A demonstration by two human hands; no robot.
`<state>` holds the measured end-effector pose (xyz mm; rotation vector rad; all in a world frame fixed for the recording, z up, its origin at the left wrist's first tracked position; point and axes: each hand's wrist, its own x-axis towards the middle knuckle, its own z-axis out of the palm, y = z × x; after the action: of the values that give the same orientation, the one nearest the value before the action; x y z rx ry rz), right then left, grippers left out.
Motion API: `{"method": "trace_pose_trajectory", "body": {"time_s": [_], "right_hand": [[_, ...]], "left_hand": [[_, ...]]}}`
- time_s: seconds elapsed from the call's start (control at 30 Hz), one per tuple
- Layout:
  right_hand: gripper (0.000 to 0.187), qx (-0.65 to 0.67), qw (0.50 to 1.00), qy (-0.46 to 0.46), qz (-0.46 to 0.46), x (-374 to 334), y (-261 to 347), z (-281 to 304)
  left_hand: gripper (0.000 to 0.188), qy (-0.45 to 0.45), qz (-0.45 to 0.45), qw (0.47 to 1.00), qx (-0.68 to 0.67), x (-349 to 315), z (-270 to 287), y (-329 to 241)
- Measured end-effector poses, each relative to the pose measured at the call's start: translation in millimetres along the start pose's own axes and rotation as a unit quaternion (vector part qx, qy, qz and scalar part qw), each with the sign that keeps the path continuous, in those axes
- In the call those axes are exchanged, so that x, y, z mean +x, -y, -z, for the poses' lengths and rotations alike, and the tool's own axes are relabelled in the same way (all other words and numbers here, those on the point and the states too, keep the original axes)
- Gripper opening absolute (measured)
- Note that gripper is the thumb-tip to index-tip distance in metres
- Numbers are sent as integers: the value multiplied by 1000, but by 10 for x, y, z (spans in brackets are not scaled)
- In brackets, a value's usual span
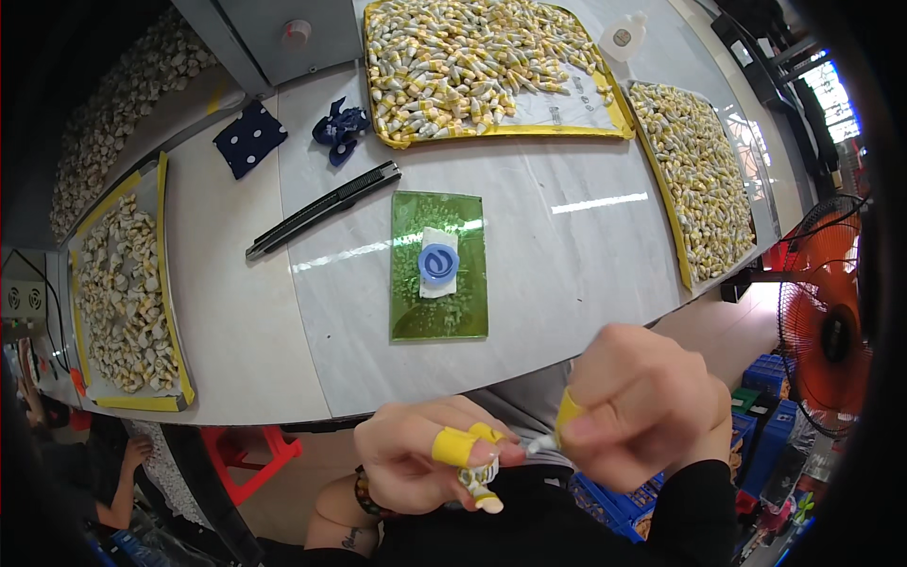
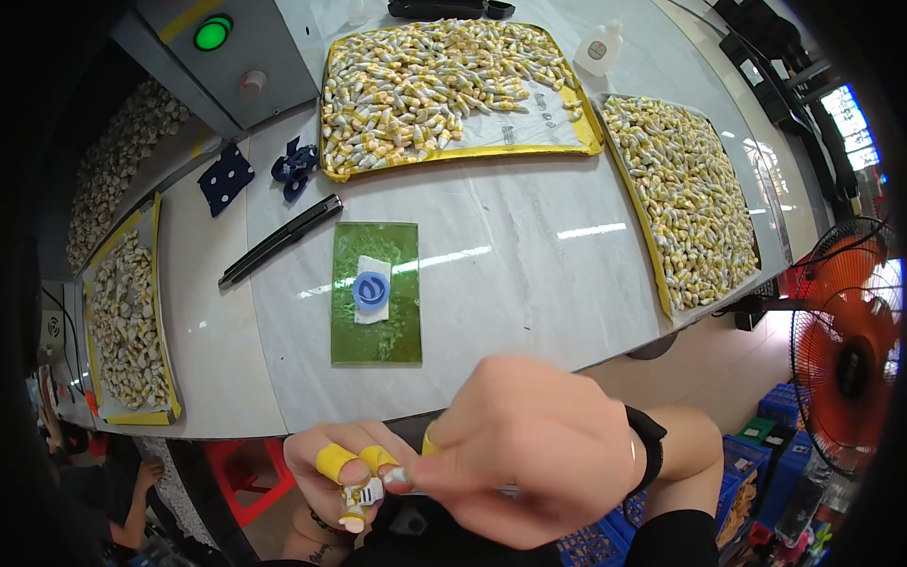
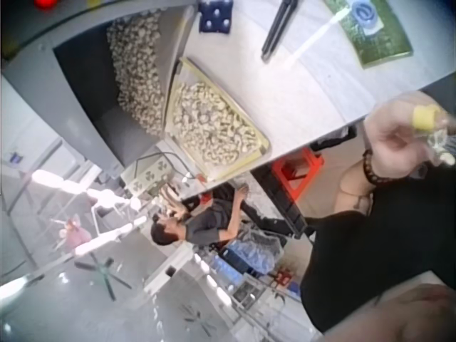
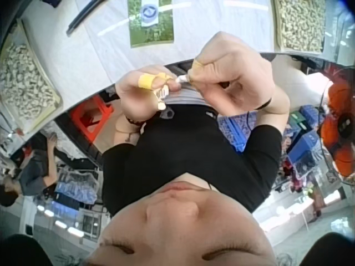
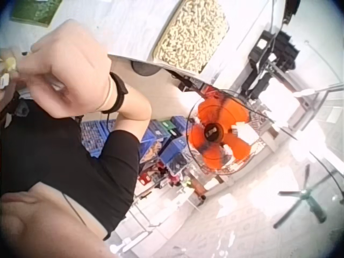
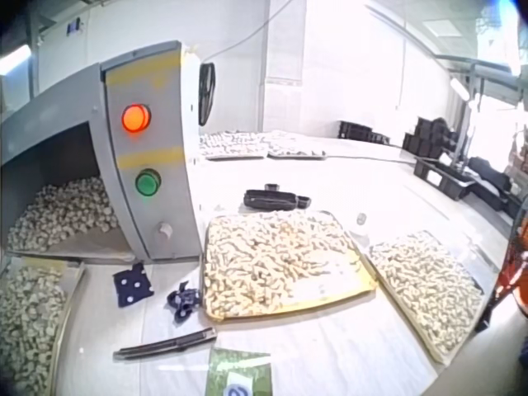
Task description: The person repeatedly picks small corn kernels from a tray, applies a small amount of adhesive from a blue cap, and attaches them to a small white base held in the left hand. The person uses a utility knife to trim or adjust the base and occasionally wipes the adhesive cap on a green mat. The process is repeated continuously throughout the clip.
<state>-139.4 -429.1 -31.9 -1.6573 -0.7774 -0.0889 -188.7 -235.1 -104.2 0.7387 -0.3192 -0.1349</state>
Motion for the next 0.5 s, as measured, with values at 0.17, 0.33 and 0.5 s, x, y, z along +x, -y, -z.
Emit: {"method": "trace_pose_trajectory", "body": {"time_s": [0.17,0.33,0.5], "right_hand": [[29,-86,993,46,72,7,28,-24],[22,-124,986,29,109,-20,-8,-100],[17,-95,987,55,119,22,-31,-88]], "left_hand": [[31,-3,-58,987,148,19,15,-45],[35,50,-85,975,201,75,13,-65],[30,77,-55,960,264,163,-35,-205]]}}
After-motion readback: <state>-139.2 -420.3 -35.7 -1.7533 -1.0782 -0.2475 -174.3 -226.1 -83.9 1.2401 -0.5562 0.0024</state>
